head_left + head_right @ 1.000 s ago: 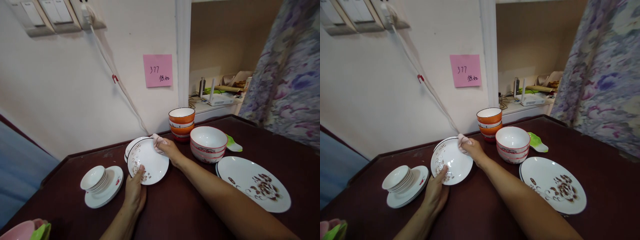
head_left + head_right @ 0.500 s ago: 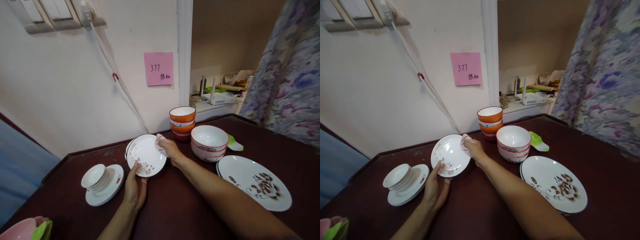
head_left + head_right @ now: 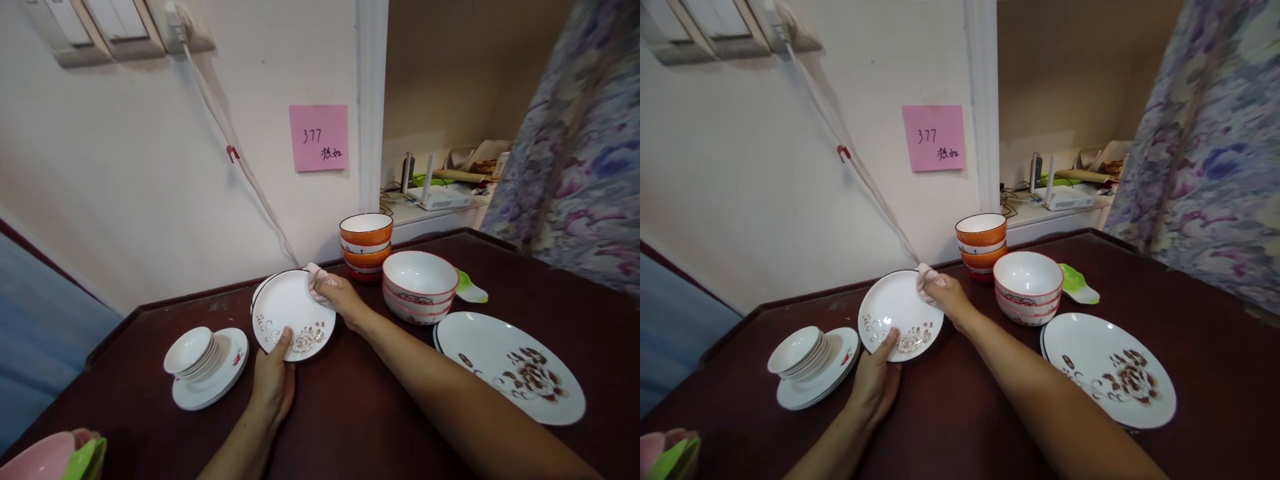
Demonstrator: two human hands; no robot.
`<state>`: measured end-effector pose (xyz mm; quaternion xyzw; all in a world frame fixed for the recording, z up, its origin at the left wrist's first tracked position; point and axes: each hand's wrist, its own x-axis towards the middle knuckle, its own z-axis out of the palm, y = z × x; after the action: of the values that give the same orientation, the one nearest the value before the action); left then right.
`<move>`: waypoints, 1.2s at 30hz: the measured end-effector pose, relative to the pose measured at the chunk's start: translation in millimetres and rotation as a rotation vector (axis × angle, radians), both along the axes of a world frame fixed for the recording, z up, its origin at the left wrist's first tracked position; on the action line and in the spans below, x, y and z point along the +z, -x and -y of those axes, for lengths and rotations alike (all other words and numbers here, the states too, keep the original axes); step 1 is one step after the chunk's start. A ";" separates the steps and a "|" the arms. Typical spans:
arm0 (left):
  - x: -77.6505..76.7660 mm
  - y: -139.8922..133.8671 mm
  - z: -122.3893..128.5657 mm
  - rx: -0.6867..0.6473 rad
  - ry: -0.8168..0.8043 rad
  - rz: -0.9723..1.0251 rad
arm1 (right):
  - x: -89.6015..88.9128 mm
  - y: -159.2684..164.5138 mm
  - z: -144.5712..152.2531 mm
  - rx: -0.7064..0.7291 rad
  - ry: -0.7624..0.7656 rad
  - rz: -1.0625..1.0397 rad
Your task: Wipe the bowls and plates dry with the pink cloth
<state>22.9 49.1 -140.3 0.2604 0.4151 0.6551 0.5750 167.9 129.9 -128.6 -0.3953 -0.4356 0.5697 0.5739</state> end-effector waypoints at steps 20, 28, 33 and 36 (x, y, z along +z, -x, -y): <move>1.3 -1.2 -4.0 0.176 -0.017 0.022 | 0.1 -20.9 6.4 0.358 0.084 0.486; -3.9 1.2 -6.0 0.139 -0.007 0.025 | 40.8 -29.4 17.3 -0.164 -0.237 0.828; -4.2 0.9 -4.5 -0.019 -0.016 0.049 | 39.5 -7.4 33.4 -0.195 -0.527 1.271; -4.9 0.6 -3.6 -0.152 -0.019 0.096 | 28.5 11.5 41.6 -0.107 -0.602 1.348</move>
<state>22.3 52.7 -145.2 0.2649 0.3600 0.6250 0.6400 156.4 88.3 -100.1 -0.5057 -0.8110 0.0306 0.2924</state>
